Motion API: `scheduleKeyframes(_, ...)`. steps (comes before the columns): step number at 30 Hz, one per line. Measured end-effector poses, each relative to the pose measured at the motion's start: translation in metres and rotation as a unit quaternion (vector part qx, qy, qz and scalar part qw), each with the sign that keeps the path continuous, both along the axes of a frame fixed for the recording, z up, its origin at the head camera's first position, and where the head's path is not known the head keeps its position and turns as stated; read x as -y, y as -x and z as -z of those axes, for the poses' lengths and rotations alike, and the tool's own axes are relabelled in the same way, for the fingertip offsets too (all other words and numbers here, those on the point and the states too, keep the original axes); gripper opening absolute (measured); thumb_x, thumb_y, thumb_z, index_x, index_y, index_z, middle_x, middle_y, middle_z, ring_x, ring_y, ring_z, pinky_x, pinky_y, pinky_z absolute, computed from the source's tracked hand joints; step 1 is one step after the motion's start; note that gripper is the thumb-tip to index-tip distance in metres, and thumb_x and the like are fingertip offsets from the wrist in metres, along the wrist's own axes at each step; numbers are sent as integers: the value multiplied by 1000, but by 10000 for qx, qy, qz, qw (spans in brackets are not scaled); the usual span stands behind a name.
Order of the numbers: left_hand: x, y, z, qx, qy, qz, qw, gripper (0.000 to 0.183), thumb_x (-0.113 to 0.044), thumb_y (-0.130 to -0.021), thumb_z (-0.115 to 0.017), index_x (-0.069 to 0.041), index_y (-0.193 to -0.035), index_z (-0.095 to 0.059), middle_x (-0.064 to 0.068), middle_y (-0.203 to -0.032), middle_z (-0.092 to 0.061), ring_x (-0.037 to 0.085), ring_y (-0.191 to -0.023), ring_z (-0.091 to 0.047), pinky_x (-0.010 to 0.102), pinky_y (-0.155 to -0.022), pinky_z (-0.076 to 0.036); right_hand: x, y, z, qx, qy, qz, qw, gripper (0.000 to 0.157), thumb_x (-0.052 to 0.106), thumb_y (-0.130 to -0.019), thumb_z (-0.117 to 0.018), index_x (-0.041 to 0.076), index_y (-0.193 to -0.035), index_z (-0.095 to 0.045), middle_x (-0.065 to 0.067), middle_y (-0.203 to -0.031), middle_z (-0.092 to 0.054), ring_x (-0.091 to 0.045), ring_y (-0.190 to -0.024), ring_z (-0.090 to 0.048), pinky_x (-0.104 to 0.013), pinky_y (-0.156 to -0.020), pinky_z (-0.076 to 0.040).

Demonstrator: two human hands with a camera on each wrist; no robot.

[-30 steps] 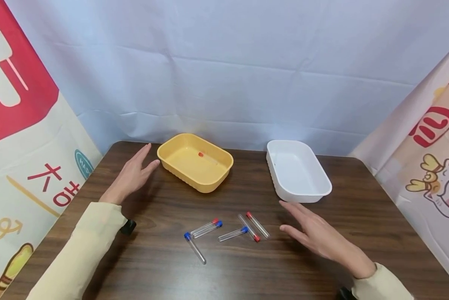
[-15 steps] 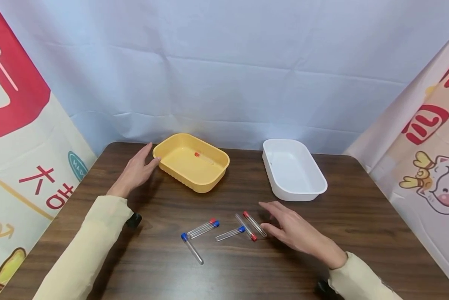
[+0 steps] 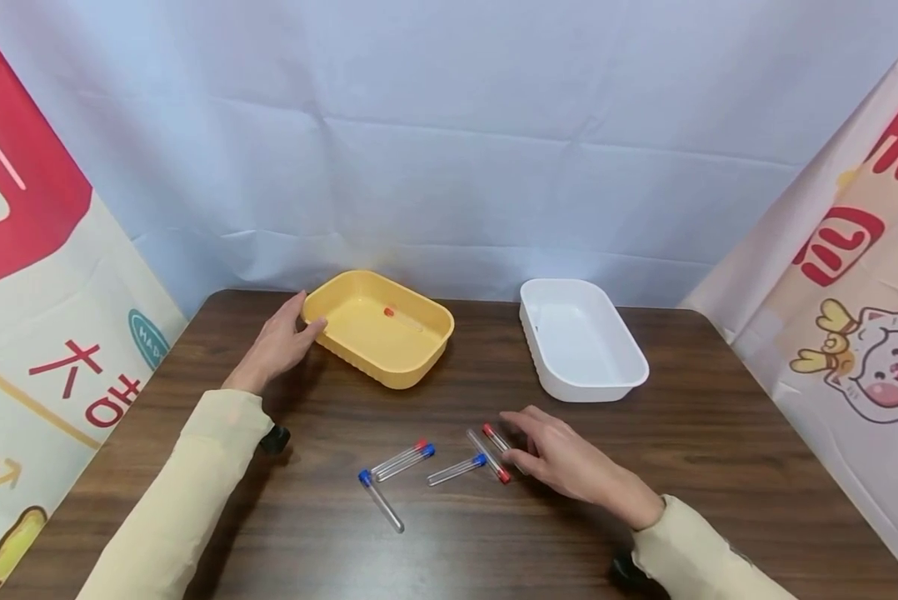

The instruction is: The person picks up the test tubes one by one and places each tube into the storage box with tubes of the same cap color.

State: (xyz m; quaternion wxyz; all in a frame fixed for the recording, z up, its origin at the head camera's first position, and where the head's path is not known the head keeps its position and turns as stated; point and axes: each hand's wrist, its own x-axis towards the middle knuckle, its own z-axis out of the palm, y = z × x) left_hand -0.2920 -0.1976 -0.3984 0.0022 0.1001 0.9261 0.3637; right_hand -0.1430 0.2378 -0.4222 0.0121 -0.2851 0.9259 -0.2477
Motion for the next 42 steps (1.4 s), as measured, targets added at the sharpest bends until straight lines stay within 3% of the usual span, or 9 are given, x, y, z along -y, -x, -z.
scheduleKeyframes(7, -2, 4, 4, 20, 33, 24, 10000, 80, -40, -109, -50, 3, -164, -11, 26, -168, -14, 43, -154, -14, 60, -122, -17, 7, 6, 3, 25, 98, 70, 9999, 41, 13, -94, -77, -7, -128, -65, 1, -91, -63, -8, -77, -57, -24, -66, -50)
scheduleKeyframes(15, -2, 6, 7, 136, 46, 40, 9999, 78, -39, -108, -52, 2, -163, -15, 26, -166, -20, 44, -152, -19, 61, -121, -20, 12, 10, 6, 263, 245, 344, 9988, 33, 7, -92, -77, -7, -121, -69, 10, -75, -56, 1, -61, -49, -22, -54, -46)
scheduleKeyframes(21, 0, 9, 10, 398, 132, -23, 9991, 84, -44, -108, -49, 4, -163, -8, 28, -168, -11, 45, -154, -12, 61, -122, -15, 13, 12, 6, 448, 421, 435, 9972, 29, 6, -93, -75, -7, -118, -70, 10, -67, -54, 2, -51, -48, -21, -47, -43)
scheduleKeyframes(27, 0, 8, 8, 491, 127, -30, 9987, 85, -46, -108, -48, 3, -163, -6, 27, -168, -10, 45, -154, -11, 61, -122, -14, 13, 13, 6, 387, 458, 629, 9962, 26, 5, -92, -75, -6, -115, -72, 10, -63, -54, 1, -51, -47, -21, -47, -41)
scheduleKeyframes(38, -2, 5, 6, 603, 96, -94, 9981, 87, -46, -108, -48, 2, -164, -2, 28, -168, -9, 46, -154, -10, 63, -122, -15, 19, 12, 4, 425, 31, 1324, 9903, 30, 12, -90, -78, -1, -116, -72, 10, -66, -59, -3, -54, -49, -24, -50, -42)
scheduleKeyframes(42, -6, 3, 5, 443, 15, -193, 9988, 82, -39, -108, -49, 5, -163, -7, 31, -165, -17, 47, -152, -18, 62, -121, -20, 21, 12, 3, 470, -50, 1559, 9866, 32, 12, -90, -79, 1, -118, -71, 10, -67, -60, -4, -55, -50, -25, -50, -42)
